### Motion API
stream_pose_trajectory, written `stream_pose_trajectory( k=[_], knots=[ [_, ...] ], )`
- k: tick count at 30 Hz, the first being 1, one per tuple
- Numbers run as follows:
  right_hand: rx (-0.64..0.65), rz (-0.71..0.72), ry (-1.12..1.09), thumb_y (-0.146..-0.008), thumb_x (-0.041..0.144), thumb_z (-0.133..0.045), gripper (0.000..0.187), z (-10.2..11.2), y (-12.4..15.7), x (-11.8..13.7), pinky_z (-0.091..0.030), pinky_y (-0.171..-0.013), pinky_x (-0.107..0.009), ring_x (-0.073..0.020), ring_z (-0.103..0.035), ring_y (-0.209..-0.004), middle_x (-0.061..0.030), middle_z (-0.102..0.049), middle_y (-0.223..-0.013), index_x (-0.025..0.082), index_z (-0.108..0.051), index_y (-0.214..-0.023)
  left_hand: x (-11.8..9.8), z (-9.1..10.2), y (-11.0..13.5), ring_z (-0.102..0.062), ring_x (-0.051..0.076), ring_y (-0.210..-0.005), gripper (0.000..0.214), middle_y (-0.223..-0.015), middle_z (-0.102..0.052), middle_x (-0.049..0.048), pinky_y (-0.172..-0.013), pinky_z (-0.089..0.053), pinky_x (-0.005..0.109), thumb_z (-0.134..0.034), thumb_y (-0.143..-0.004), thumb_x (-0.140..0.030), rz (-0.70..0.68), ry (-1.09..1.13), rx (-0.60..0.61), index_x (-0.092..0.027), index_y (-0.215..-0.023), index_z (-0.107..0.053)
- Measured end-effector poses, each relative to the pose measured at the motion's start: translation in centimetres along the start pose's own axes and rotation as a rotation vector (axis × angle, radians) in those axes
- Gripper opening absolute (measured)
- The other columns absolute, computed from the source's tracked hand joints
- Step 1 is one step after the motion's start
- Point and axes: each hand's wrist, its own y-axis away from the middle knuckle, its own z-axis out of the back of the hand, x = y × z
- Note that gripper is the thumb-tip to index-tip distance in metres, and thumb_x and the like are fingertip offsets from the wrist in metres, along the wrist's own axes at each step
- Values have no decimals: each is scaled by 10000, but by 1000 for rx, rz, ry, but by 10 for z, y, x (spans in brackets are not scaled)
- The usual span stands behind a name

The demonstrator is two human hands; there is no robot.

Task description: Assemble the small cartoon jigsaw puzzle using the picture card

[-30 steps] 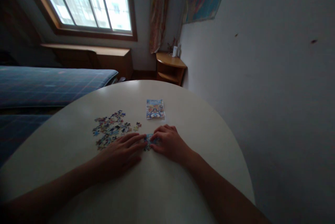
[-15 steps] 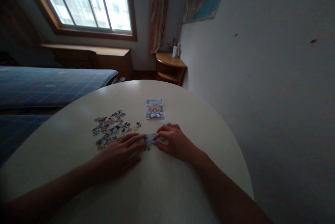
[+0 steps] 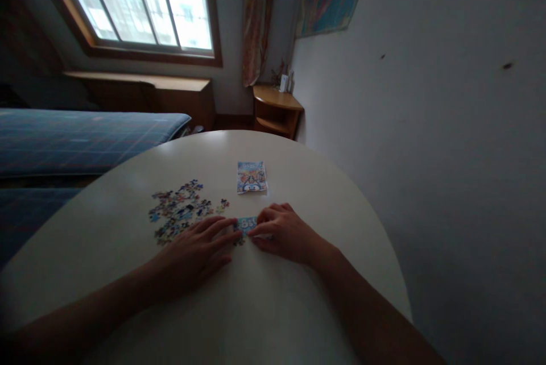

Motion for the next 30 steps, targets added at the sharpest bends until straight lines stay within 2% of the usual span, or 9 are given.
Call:
stream_pose_trajectory(
  k=[11,17,21,30],
  knots=[
    [30,-24,5,-890,305,-690,151,2,-1,3,-367,-897,-374,-191,-629,-936,-25,-698,-994,325,-754,-1024,-1,-1,0,-458,289,-1302,374,-1440,-520,77,-1089,-416,499,-503,-986,-385,1,-17,6,-232,-1326,-536],
    [90,-131,-86,-832,272,-739,125,24,6,3,-351,-969,-394,-206,-633,-1001,-29,-702,-1018,254,-728,-955,-2,-1,-1,-470,285,-1283,355,-1419,-537,76,-1084,-424,488,-505,-985,-381,0,0,-2,-218,-1299,-533],
    [157,-218,-94,-762,292,-803,212,38,13,1,-342,-982,-423,-237,-629,-1030,-40,-702,-1042,244,-721,-951,0,-3,-1,-471,294,-1279,354,-1415,-541,79,-1083,-425,494,-502,-985,-401,4,-15,6,-206,-1279,-537],
    [209,-256,-122,-827,253,-734,95,28,10,0,-347,-954,-392,-212,-639,-984,-41,-703,-1007,224,-722,-916,0,-4,0,-475,285,-1277,334,-1409,-545,75,-1083,-427,489,-523,-975,-387,-2,-11,-20,-214,-1259,-547]
  ],
)
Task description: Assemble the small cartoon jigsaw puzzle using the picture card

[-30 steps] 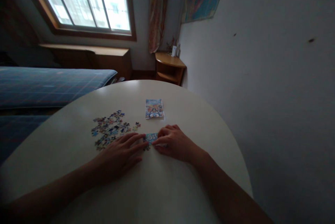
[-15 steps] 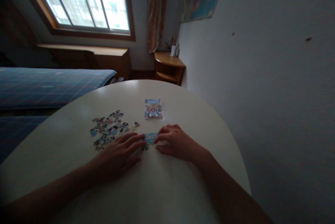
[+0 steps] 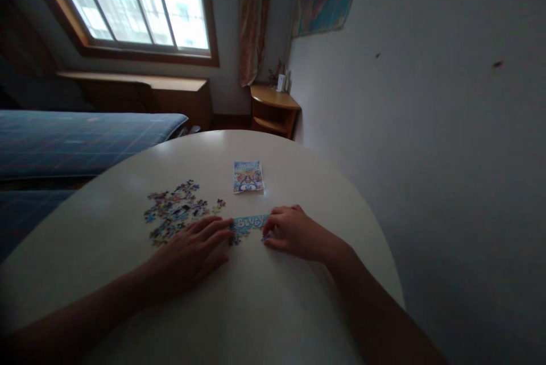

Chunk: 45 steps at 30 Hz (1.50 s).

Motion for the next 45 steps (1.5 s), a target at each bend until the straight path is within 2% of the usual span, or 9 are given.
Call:
stream_pose_trajectory(
  k=[4,23,36,40,45],
  knots=[
    [-20,7,-13,-836,236,-720,47,-3,-2,1,-344,-946,-377,-197,-646,-951,-29,-707,-969,221,-715,-880,-1,1,-1,-474,284,-1279,341,-1410,-546,77,-1082,-430,488,-510,-980,-397,3,-3,-4,-213,-1264,-548],
    [-239,21,91,-817,218,-742,105,-29,-20,6,-357,-888,-377,-207,-653,-921,-34,-699,-955,206,-689,-907,-1,2,-1,-473,282,-1281,336,-1407,-549,77,-1088,-425,488,-520,-979,-374,-6,-13,7,-206,-1269,-544],
    [-253,74,49,-812,192,-739,97,-29,-20,5,-388,-885,-364,-204,-657,-902,-22,-726,-894,207,-682,-888,-1,2,0,-473,277,-1288,343,-1413,-543,72,-1091,-420,484,-513,-980,-378,1,2,9,-222,-1285,-541],
    [-224,88,4,-836,183,-708,114,-26,-18,4,-417,-877,-342,-191,-666,-891,-43,-737,-924,201,-705,-949,0,1,0,-471,276,-1288,339,-1412,-545,73,-1093,-418,482,-526,-975,-376,0,3,1,-221,-1276,-548],
    [-173,156,-29,-878,137,-605,229,-19,-14,6,-447,-824,-310,-159,-641,-803,-53,-709,-919,227,-734,-1044,-1,2,-1,-481,283,-1275,330,-1398,-556,85,-1080,-433,491,-501,-985,-368,-10,6,-14,-217,-1273,-553]
  ],
)
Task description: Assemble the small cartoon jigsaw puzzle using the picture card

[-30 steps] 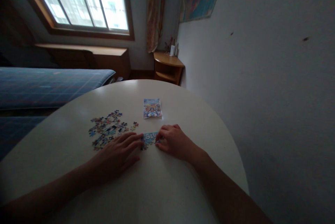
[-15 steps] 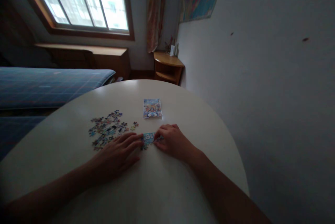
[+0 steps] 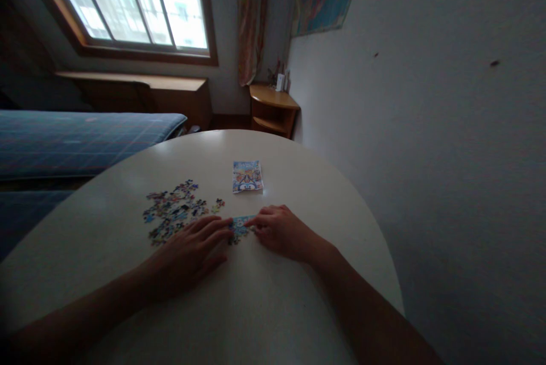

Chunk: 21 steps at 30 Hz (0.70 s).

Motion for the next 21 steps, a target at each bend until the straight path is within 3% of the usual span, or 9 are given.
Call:
stream_pose_trajectory(
  k=[3,10,21],
  knots=[
    [-40,-30,-122,-903,173,-576,199,2,1,2,-464,-760,-282,-144,-620,-748,-46,-694,-881,214,-732,-1020,0,1,0,-480,289,-1276,333,-1405,-553,82,-1079,-437,496,-498,-986,-372,-3,-6,8,-213,-1274,-549],
    [-148,-291,-342,-878,312,-645,145,1,-2,3,-448,-658,-257,-147,-634,-725,-26,-731,-829,179,-678,-925,1,0,0,-484,291,-1276,332,-1410,-551,79,-1081,-436,499,-519,-977,-368,0,-20,19,-210,-1268,-547],
    [-178,-355,-390,-812,307,-698,133,1,-4,2,-457,-635,-263,-146,-626,-681,-20,-732,-760,180,-730,-836,-1,1,0,-478,286,-1279,321,-1410,-549,77,-1085,-430,497,-509,-981,-365,3,-7,17,-216,-1263,-544]
  ],
)
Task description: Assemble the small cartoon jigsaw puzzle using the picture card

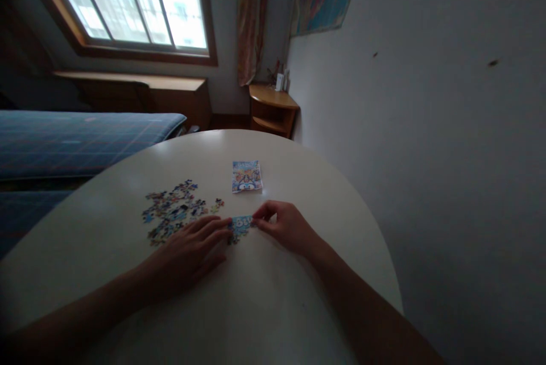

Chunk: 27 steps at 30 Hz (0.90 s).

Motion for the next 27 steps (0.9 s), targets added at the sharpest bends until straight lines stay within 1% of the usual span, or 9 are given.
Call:
stream_pose_trajectory(
  k=[6,11,15,17,20,22,25,27],
  knots=[
    [21,-24,-15,-843,328,-672,188,-2,-2,-5,-516,-717,-301,-179,-700,-777,-46,-778,-868,187,-745,-943,1,0,0,-476,284,-1282,320,-1410,-548,74,-1090,-423,492,-504,-981,-364,1,9,-4,-220,-1265,-539],
    [46,6,-18,-871,295,-636,219,-2,-2,-8,-536,-769,-321,-188,-718,-829,-68,-779,-941,177,-714,-1038,2,-2,0,-480,279,-1279,325,-1401,-554,77,-1083,-428,486,-497,-982,-378,-2,24,-17,-227,-1265,-548],
    [66,56,111,-874,275,-651,155,2,0,-8,-512,-736,-291,-168,-684,-765,-39,-764,-861,194,-747,-964,2,-2,1,-476,282,-1289,324,-1413,-548,77,-1089,-422,490,-507,-980,-379,7,20,-6,-227,-1263,-552],
    [65,105,175,-883,249,-647,142,2,0,-8,-499,-735,-282,-161,-662,-754,-35,-754,-846,204,-761,-953,2,-2,1,-473,286,-1294,326,-1419,-544,78,-1094,-417,498,-508,-981,-376,10,13,4,-225,-1266,-549],
    [89,194,230,-910,209,-619,156,3,1,-8,-485,-767,-278,-161,-654,-805,-43,-747,-893,212,-762,-970,1,-2,1,-471,288,-1294,330,-1419,-544,78,-1091,-422,500,-512,-979,-366,10,8,2,-217,-1272,-544],
    [126,239,277,-932,198,-594,170,6,2,-8,-471,-816,-293,-164,-655,-852,-45,-741,-933,222,-756,-979,1,-2,0,-476,286,-1288,334,-1416,-547,78,-1086,-428,496,-508,-980,-368,7,11,-8,-218,-1276,-544],
    [171,271,360,-953,172,-556,200,12,4,-8,-436,-896,-336,-176,-654,-919,-55,-732,-983,229,-745,-988,1,-1,0,-481,283,-1283,335,-1407,-553,80,-1087,-428,495,-502,-983,-376,1,11,-13,-221,-1276,-551],
    [173,260,386,-952,172,-552,201,16,6,-7,-429,-906,-351,-185,-655,-934,-63,-734,-993,228,-738,-1007,1,-1,0,-479,283,-1285,338,-1405,-554,78,-1087,-428,492,-507,-980,-385,2,9,-7,-222,-1272,-553]
  ],
)
